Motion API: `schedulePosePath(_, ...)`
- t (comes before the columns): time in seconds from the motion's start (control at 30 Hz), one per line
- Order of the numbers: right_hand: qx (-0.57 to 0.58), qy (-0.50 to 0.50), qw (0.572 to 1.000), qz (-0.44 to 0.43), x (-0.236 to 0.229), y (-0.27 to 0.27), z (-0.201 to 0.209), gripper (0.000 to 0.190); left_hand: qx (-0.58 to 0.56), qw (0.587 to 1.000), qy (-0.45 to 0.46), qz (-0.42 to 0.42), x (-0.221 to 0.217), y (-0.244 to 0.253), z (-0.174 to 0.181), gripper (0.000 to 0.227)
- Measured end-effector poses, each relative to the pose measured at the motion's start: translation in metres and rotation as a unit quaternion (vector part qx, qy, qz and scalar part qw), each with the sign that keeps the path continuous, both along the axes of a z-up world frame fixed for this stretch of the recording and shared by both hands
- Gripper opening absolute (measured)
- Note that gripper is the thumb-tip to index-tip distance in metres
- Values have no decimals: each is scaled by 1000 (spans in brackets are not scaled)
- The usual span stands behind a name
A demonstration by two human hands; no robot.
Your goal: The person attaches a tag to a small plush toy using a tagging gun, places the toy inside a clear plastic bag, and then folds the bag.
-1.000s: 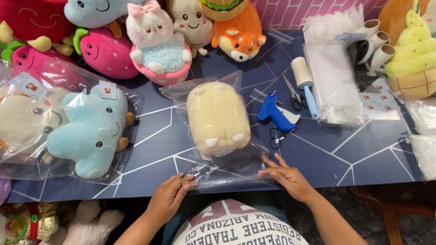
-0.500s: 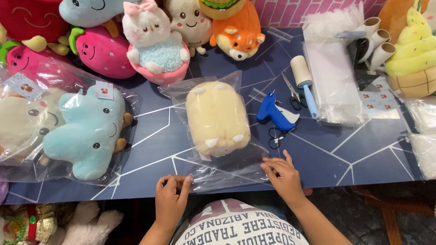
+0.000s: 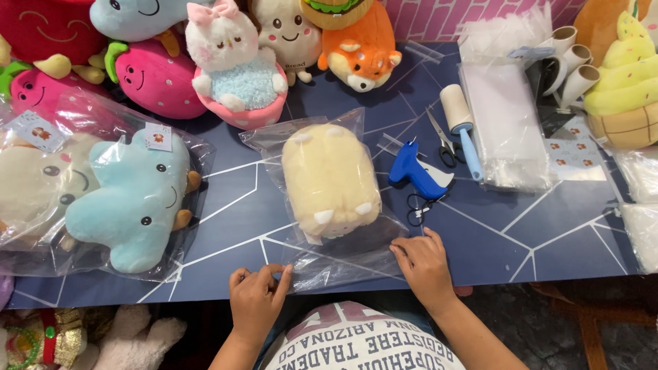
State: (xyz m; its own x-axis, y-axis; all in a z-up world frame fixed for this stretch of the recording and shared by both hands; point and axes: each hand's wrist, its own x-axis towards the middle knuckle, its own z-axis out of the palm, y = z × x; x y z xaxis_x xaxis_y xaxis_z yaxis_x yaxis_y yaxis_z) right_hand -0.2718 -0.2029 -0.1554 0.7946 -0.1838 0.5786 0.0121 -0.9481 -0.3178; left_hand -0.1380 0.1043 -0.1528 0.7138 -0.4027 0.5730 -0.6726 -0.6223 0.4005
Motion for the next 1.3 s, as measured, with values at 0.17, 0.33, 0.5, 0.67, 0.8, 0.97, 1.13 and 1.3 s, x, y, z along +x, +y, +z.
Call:
schedulePosePath(0.17,-4,-11,1000,10,0,-3,-4,5,19,999,-38,-23,2,-1,-1,20)
schedulePosePath(0.33,1,9,1000,22,0,-15,-18,13,30,999,-13,26,1,-4,-13,21)
schedulePosePath(0.5,-77,6,996,49,-2,-14,-9,17,24,987,-155,22,7,-4,-22,28)
schedulePosePath(0.67,-17,42,984,175,0,-26,1,16,47,963,-176,-198,14,-4,11,21)
schedulePosePath(0.8,-25,60,977,203,-4,-32,19,22,93,956,-217,-174,21,3,20,19)
schedulePosePath(0.97,-55,72,978,188,-11,-37,30,28,114,967,-61,-221,34,24,25,27)
schedulePosePath(1.13,-44,39,975,212,-9,-34,26,15,139,965,-113,-193,27,23,22,40)
schedulePosePath(1.3,11,48,981,189,-12,-38,7,15,132,969,-122,-171,20,17,27,22)
